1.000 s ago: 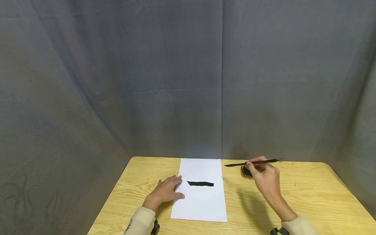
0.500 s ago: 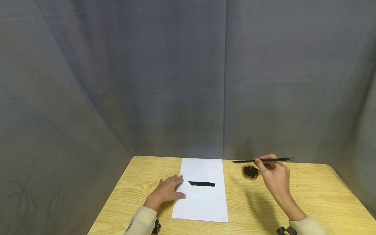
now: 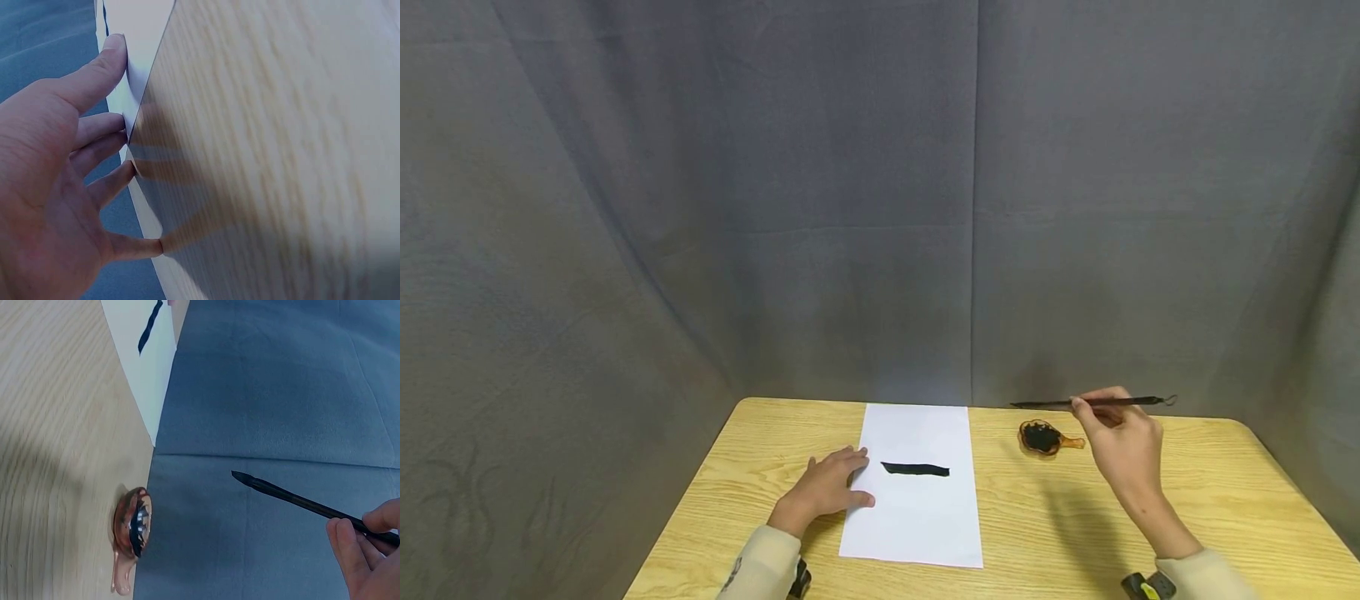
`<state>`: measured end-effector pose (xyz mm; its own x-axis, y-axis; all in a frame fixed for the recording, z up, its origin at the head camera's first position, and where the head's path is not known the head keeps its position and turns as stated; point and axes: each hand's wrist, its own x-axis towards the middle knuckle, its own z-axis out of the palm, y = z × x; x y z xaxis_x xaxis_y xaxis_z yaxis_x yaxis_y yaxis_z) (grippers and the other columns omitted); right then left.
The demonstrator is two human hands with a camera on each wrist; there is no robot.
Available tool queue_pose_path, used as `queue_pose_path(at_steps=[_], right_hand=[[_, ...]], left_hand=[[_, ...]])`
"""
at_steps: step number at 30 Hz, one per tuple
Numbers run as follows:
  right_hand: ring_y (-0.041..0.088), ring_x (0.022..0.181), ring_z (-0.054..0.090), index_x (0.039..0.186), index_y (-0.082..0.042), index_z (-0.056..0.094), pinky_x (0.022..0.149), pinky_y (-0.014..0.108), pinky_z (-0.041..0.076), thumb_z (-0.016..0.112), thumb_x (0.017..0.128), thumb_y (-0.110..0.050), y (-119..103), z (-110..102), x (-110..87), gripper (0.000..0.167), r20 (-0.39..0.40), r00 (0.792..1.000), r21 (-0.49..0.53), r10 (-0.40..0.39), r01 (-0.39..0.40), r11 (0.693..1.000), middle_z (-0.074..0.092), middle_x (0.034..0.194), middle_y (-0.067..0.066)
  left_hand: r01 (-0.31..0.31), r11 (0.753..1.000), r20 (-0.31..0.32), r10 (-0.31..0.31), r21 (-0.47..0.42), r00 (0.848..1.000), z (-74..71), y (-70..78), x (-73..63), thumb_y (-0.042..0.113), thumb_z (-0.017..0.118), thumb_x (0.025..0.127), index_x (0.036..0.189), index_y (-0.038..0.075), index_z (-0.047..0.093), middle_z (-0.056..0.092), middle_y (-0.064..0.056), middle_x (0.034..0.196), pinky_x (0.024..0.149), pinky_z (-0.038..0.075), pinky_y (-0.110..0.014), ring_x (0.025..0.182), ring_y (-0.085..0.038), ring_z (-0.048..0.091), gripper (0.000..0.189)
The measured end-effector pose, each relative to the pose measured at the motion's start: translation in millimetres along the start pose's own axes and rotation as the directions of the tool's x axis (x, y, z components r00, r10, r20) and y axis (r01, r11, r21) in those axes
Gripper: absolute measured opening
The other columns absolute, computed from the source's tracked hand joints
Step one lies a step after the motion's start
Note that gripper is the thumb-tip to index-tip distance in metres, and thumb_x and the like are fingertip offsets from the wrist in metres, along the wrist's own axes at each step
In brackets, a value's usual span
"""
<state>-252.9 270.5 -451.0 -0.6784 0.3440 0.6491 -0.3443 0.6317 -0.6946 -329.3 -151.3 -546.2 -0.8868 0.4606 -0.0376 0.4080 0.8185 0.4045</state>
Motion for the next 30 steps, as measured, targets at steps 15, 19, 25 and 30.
queue_pose_path(at_steps=[15,19,25,30], right_hand=[[-0.026,0.074,0.060,0.095,0.000,0.076,0.066,0.000,0.049,0.080,0.093,-0.003,3.8,-13.7,8.1,0.005,-0.045,0.999,-0.024,-0.009,0.008,1.000,0.080,0.088,0.020],[-0.026,0.073,0.060,0.093,0.000,0.076,0.066,0.000,0.049,0.081,0.092,-0.002,5.8,-16.9,9.8,0.006,-0.062,0.998,-0.027,-0.009,0.007,1.000,0.080,0.087,0.019],[-0.027,0.073,0.059,0.095,-0.002,0.078,0.065,0.000,0.049,0.082,0.092,-0.004,8.7,-23.1,12.9,0.006,-0.076,0.997,-0.041,-0.012,0.009,0.999,0.080,0.085,0.018],[-0.027,0.073,0.060,0.094,0.000,0.077,0.066,0.000,0.049,0.081,0.092,-0.002,12.6,-26.8,14.1,0.005,-0.076,0.997,-0.041,-0.031,0.028,0.999,0.080,0.083,0.014]], left_hand=[[0.015,1.000,0.003,-0.015,-0.016,1.000,1.5,-1.4,0.2,0.046,0.084,0.090,0.153,0.008,0.058,0.050,-0.010,0.165,0.119,0.021,-0.084,0.157,-0.037,0.041,0.079],[0.011,1.000,-0.002,-0.011,-0.020,1.000,1.5,-1.1,1.0,0.045,0.085,0.089,0.153,0.007,0.058,0.051,-0.010,0.164,0.118,0.022,-0.084,0.156,-0.037,0.042,0.079],[0.011,1.000,-0.005,-0.011,-0.016,1.000,2.1,-1.4,1.2,0.046,0.085,0.089,0.152,0.007,0.058,0.051,-0.010,0.164,0.118,0.023,-0.085,0.156,-0.037,0.043,0.079],[0.012,1.000,-0.001,-0.012,-0.013,1.000,3.0,-2.4,1.4,0.046,0.084,0.089,0.152,0.007,0.059,0.051,-0.010,0.165,0.118,0.022,-0.084,0.156,-0.036,0.043,0.079]])
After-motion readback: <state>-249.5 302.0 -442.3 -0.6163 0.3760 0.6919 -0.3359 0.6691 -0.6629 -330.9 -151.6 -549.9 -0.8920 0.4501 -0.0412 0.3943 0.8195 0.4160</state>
